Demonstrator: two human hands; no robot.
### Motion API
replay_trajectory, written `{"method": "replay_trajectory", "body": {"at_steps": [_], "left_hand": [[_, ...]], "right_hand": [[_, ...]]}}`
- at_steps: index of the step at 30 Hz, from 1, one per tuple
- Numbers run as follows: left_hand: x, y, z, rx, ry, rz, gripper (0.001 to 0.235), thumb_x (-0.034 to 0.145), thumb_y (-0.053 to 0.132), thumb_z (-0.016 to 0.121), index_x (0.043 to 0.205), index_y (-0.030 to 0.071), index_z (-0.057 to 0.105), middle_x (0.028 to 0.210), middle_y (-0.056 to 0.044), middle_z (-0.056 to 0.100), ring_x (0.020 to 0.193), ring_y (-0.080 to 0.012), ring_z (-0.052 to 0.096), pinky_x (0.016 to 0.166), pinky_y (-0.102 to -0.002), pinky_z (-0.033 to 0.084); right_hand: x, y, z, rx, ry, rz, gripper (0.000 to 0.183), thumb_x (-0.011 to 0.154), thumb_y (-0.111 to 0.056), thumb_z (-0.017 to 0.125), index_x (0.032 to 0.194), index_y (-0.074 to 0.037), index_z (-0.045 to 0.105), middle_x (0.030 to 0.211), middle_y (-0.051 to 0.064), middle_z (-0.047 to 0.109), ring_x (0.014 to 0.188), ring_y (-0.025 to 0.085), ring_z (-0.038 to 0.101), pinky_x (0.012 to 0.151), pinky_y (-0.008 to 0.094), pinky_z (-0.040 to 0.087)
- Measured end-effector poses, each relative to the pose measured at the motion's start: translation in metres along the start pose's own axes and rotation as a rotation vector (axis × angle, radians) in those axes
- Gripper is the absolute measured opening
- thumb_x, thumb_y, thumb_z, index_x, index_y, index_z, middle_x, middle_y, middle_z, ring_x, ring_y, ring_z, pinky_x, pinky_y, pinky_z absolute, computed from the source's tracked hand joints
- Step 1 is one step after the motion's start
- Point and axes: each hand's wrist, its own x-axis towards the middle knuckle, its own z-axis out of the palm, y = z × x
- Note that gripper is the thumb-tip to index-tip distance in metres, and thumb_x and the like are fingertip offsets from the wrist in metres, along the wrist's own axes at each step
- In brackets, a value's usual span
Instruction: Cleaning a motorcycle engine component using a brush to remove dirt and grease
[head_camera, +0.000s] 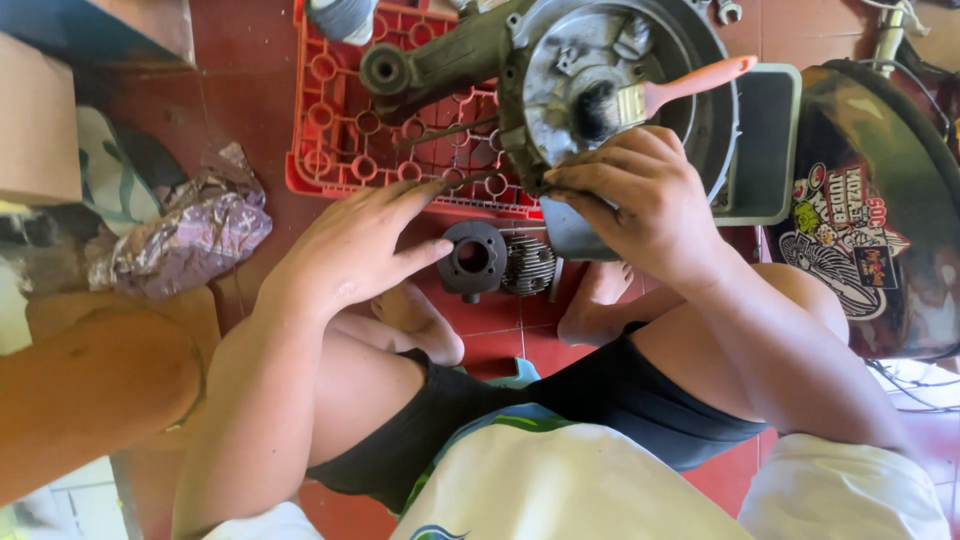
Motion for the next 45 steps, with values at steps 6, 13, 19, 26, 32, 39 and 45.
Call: {"method": "replay_trajectory", "body": {"at_steps": [6, 13, 19, 26, 32, 39, 45], "left_hand": [[0.006, -0.005, 0.019, 0.057, 0.237, 0.188, 0.065, 0.099, 0.048, 0.06, 0.151, 0.011, 0.048, 0.147, -0.017, 0.055, 0.129, -0.0391, 0.052, 0.104, -0.057, 0.041], [0.046, 0.014, 0.066, 0.088, 0.723, 0.423, 0.024, 0.095, 0.032, 0.077, 0.114, 0.016, 0.077, 0.115, 0.0, 0.075, 0.101, -0.0253, 0.066, 0.088, -0.044, 0.042], [0.06, 0.019, 0.077, 0.122, 0.818, 0.434, 0.022, 0.098, 0.035, 0.075, 0.113, 0.019, 0.072, 0.101, 0.003, 0.075, 0.088, -0.0215, 0.064, 0.083, -0.038, 0.038], [0.082, 0.026, 0.074, 0.089, 0.816, 0.384, 0.022, 0.091, 0.034, 0.083, 0.099, 0.017, 0.069, 0.094, 0.004, 0.07, 0.082, -0.0218, 0.063, 0.077, -0.04, 0.037], [0.081, 0.029, 0.064, 0.111, 0.736, 0.361, 0.024, 0.097, 0.039, 0.074, 0.097, 0.016, 0.07, 0.091, 0.003, 0.069, 0.081, -0.0256, 0.063, 0.076, -0.042, 0.037], [0.07, 0.034, 0.057, 0.084, 0.805, 0.434, 0.011, 0.097, 0.026, 0.078, 0.1, 0.019, 0.07, 0.096, 0.004, 0.071, 0.083, -0.0218, 0.062, 0.076, -0.036, 0.038], [0.071, 0.03, 0.054, 0.214, 0.796, 0.45, 0.016, 0.093, 0.021, 0.085, 0.107, 0.022, 0.076, 0.099, 0.006, 0.069, 0.083, -0.02, 0.059, 0.079, -0.034, 0.039]], "right_hand": [[0.0, -0.011, 0.009, -0.223, -0.056, -0.079, 0.005, 0.105, -0.018, 0.079, 0.108, -0.014, 0.082, 0.111, -0.001, 0.078, 0.095, 0.021, 0.064, 0.092, 0.036, 0.043], [0.002, -0.03, 0.013, -0.501, -0.058, -0.098, 0.008, 0.111, -0.02, 0.076, 0.112, -0.019, 0.084, 0.11, -0.005, 0.079, 0.094, 0.02, 0.062, 0.098, 0.038, 0.036], [-0.001, -0.036, 0.016, -0.557, -0.049, -0.072, 0.009, 0.113, -0.021, 0.075, 0.11, -0.018, 0.083, 0.106, -0.005, 0.077, 0.096, 0.022, 0.062, 0.095, 0.041, 0.034], [0.002, -0.034, 0.014, -0.515, -0.055, -0.052, 0.014, 0.113, -0.017, 0.073, 0.1, -0.017, 0.079, 0.109, 0.0, 0.075, 0.092, 0.026, 0.058, 0.084, 0.041, 0.035], [-0.003, -0.027, -0.014, -0.303, -0.135, 0.066, 0.02, 0.105, -0.023, 0.082, 0.124, -0.016, 0.082, 0.119, 0.006, 0.073, 0.1, 0.028, 0.063, 0.093, 0.042, 0.034], [-0.026, 0.005, -0.057, -0.056, 0.036, 0.241, 0.008, 0.113, 0.018, 0.084, 0.121, 0.016, 0.08, 0.122, 0.027, 0.079, 0.11, 0.034, 0.073, 0.104, 0.043, 0.052], [-0.039, 0.031, -0.057, 0.001, -0.013, 0.28, 0.009, 0.114, 0.017, 0.083, 0.122, 0.018, 0.079, 0.119, 0.03, 0.077, 0.107, 0.036, 0.071, 0.1, 0.044, 0.054]]}}
